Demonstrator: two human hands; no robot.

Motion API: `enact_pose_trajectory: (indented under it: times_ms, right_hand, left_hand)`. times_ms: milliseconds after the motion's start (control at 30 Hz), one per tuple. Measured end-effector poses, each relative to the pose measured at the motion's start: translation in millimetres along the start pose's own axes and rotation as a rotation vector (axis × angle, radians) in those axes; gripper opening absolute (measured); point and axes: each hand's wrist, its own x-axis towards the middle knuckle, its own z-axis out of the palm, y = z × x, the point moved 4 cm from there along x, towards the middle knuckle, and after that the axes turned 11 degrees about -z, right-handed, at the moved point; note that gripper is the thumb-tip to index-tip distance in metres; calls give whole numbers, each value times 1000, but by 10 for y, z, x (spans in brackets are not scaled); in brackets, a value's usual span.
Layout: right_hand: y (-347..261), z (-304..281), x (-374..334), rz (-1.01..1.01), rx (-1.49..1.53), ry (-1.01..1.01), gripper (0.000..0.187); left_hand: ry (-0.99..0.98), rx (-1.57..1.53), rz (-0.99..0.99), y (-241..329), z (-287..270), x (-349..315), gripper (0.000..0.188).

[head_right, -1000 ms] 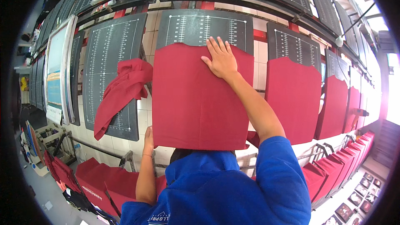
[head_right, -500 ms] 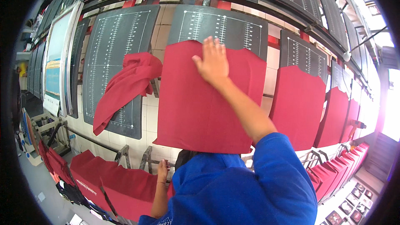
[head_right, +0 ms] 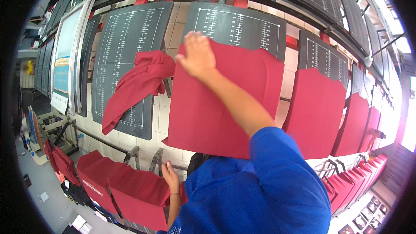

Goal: The person prepares red fabric pieces for screen printing by carefully aligning and smoothing them onto a series of printing boards. They use a heat gun on the fabric pieces and subsequently lift and move a large screen printing frame.

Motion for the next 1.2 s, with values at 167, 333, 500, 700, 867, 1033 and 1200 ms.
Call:
enact_pose_trajectory:
  times_ms: [167,333,500,700,867,1033,1200]
  right_hand:
    - [-1702,412,-1301,-496,196,-410,85]
    - [-151,-639,-1252,-49,-7,-282,77]
    - [1484,-1062,-1990,442,-241,39,72]
    - [-567,-812,-3572,-22,38,-456,78]
    - [191,-1119,-2890,40,1,-509,78]
    - [1938,-1100,-1920,356,-188,65,74]
    - [1577,-1045,-2169,412,-197,144,69]
  left_hand:
    - [182,164,497,1449,237,-30,50]
    - [-64,592,645,1776,792,-24,72]
    - [-105,673,958,2760,1276,224,76]
    - [62,608,1069,3990,2013,850,73]
    - [118,612,1078,4212,2360,796,72]
    - [-192,667,1313,3637,2299,-360,75]
    - [-739,805,1566,2420,2119,-1303,73]
